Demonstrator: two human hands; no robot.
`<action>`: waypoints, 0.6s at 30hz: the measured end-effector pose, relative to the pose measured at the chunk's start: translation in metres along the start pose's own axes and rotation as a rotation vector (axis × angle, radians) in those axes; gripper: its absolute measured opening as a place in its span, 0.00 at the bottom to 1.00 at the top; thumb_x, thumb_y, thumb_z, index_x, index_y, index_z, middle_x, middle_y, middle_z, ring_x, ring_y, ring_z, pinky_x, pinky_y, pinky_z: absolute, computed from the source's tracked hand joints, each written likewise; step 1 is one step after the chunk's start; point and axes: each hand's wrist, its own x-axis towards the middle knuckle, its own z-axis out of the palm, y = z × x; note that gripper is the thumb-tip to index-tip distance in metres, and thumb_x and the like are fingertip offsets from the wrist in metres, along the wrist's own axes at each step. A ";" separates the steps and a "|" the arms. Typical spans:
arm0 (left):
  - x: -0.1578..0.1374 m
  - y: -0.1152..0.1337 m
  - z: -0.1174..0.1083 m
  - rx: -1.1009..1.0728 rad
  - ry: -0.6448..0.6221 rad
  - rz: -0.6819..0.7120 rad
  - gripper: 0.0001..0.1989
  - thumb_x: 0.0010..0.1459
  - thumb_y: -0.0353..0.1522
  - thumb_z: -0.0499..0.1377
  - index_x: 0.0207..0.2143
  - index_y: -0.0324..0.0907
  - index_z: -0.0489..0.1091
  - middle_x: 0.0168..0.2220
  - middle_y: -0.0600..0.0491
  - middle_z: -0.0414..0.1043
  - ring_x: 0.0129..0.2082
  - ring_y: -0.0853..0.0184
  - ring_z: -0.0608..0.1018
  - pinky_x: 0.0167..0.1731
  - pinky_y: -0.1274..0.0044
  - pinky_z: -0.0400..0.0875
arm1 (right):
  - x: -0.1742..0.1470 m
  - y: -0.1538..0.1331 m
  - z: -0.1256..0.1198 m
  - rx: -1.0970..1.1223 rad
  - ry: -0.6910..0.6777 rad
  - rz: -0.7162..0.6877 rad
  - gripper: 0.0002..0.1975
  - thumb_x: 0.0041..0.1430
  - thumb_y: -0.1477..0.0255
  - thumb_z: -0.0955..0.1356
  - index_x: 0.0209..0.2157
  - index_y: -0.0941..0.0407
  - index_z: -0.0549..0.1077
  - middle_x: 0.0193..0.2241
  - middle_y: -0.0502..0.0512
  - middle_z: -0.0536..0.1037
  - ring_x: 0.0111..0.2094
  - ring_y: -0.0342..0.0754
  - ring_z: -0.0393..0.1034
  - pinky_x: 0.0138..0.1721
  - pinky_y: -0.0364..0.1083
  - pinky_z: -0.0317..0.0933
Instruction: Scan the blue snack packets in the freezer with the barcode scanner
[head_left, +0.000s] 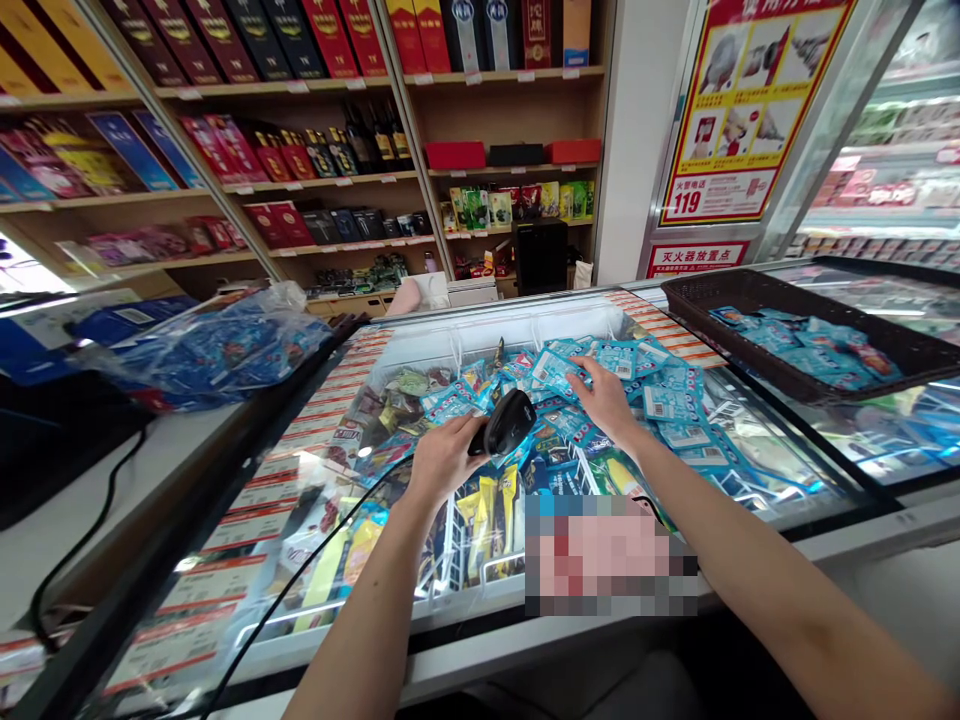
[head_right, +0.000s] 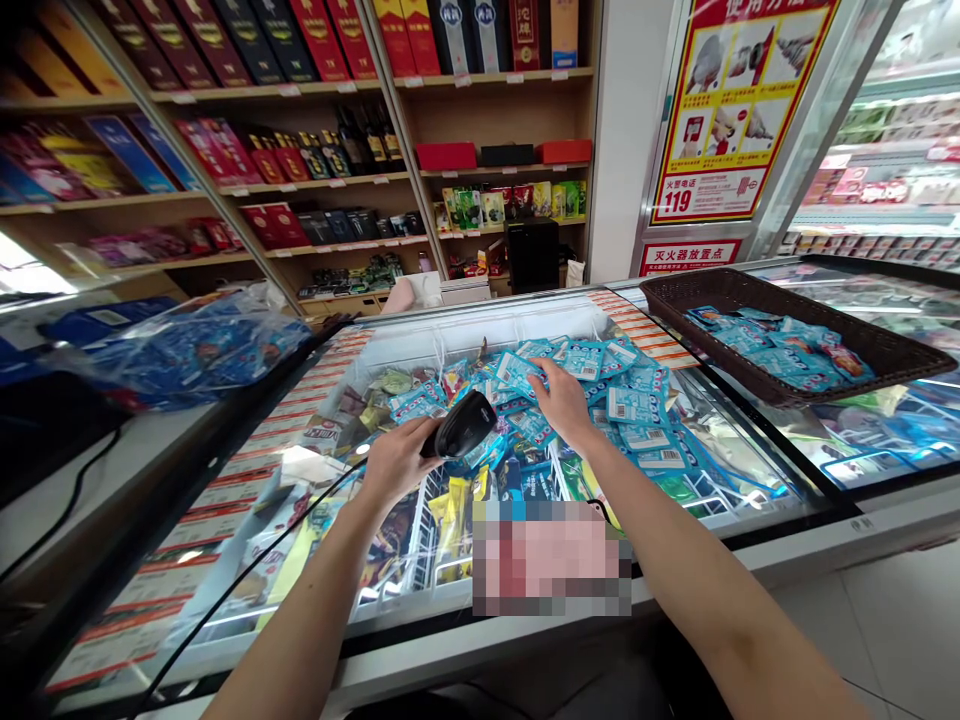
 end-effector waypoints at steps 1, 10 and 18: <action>0.000 0.000 0.000 -0.002 0.002 -0.002 0.21 0.52 0.38 0.58 0.49 0.45 0.64 0.41 0.50 0.73 0.40 0.61 0.75 0.33 0.74 0.66 | 0.000 -0.001 0.000 0.009 0.001 -0.001 0.18 0.61 0.63 0.59 0.50 0.53 0.67 0.42 0.55 0.76 0.36 0.52 0.71 0.37 0.48 0.62; 0.005 0.002 0.007 0.031 0.028 0.006 0.22 0.51 0.38 0.59 0.49 0.45 0.62 0.42 0.50 0.72 0.42 0.60 0.74 0.34 0.73 0.66 | -0.001 -0.003 0.000 0.054 -0.036 -0.014 0.19 0.61 0.62 0.59 0.50 0.51 0.68 0.43 0.53 0.76 0.30 0.48 0.69 0.35 0.47 0.62; 0.008 0.003 0.012 0.023 0.043 0.009 0.21 0.53 0.39 0.58 0.49 0.44 0.62 0.42 0.48 0.72 0.42 0.60 0.74 0.36 0.73 0.66 | -0.002 -0.007 -0.002 0.105 -0.037 -0.042 0.18 0.61 0.64 0.59 0.50 0.53 0.66 0.44 0.55 0.74 0.37 0.49 0.69 0.36 0.46 0.61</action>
